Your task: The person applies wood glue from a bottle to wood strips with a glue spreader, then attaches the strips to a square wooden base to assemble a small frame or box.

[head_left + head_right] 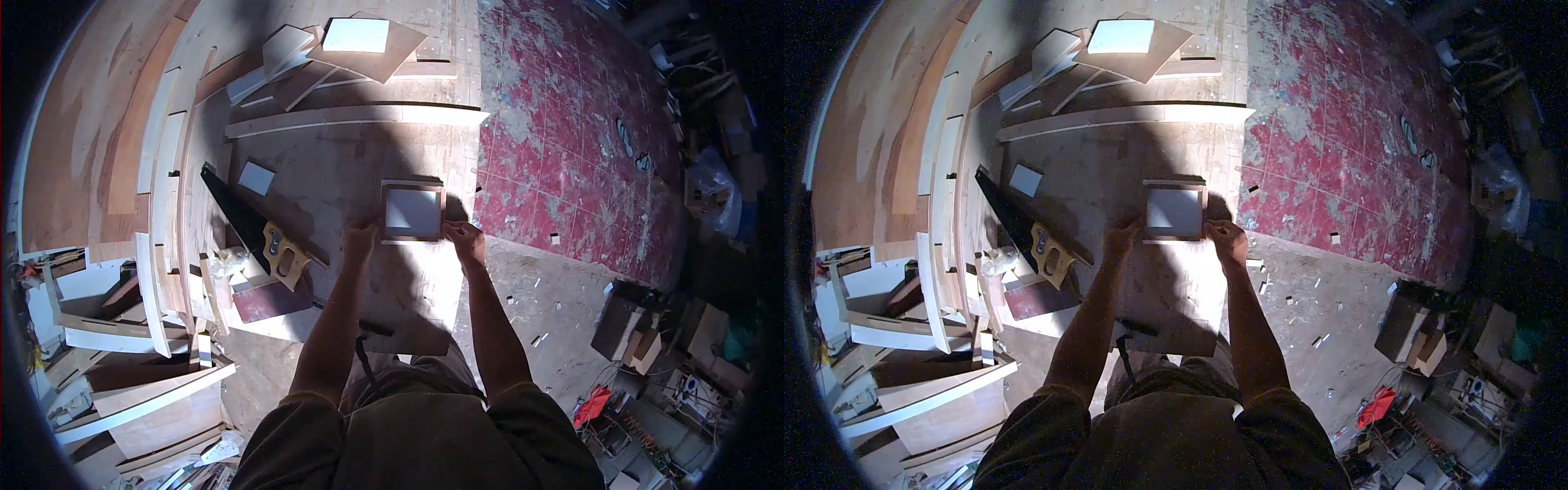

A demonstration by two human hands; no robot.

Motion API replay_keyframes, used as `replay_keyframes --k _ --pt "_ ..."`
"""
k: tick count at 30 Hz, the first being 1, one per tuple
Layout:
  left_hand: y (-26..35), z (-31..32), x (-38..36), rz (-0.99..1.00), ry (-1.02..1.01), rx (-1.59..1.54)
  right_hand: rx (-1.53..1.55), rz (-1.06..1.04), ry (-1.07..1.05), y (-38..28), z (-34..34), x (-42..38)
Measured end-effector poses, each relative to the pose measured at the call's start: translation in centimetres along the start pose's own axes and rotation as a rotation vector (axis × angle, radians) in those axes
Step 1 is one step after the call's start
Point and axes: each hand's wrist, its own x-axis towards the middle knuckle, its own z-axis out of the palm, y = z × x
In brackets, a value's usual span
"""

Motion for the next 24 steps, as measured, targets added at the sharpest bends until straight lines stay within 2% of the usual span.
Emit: replay_keyframes --k 5,8,10,11,14,16,18,20,22,24 --pt "0.5 0.1 0.1 -0.164 -0.003 -0.054 -0.043 0.004 0.001 0.8 0.0 0.5" --pt "-3.0 0.8 1.4 -0.126 -0.05 -0.208 -0.015 0.051 0.0 -0.2 -0.1 0.0" --pt "-4.1 0.8 1.9 0.029 0.025 0.041 0.017 0.078 -0.005 -0.6 0.1 -0.2" --pt "-4.8 0.8 1.8 0.03 0.025 0.039 0.062 0.1 0.003 -0.8 0.2 -0.4" --pt "-2.6 0.0 0.3 0.067 0.052 -0.052 0.116 0.077 0.016 0.5 0.3 0.2" --pt "-2.1 -0.5 -0.2 0.002 0.005 -0.01 0.125 0.039 0.022 0.9 0.3 0.2" --pt "-0.4 -0.7 -1.0 -0.002 -0.019 -0.038 0.22 -0.003 0.002 1.2 0.3 0.3" --pt "0.3 -0.6 -1.4 -0.006 -0.045 -0.068 0.183 0.016 -0.008 1.6 0.1 0.6" --pt "-0.1 -0.4 -1.2 0.067 -0.03 -0.069 0.147 0.034 -0.019 2.0 0.1 0.7" --pt "-0.7 -0.1 -0.9 0.015 -0.028 -0.065 0.196 0.022 0.004 2.3 0.2 0.8"
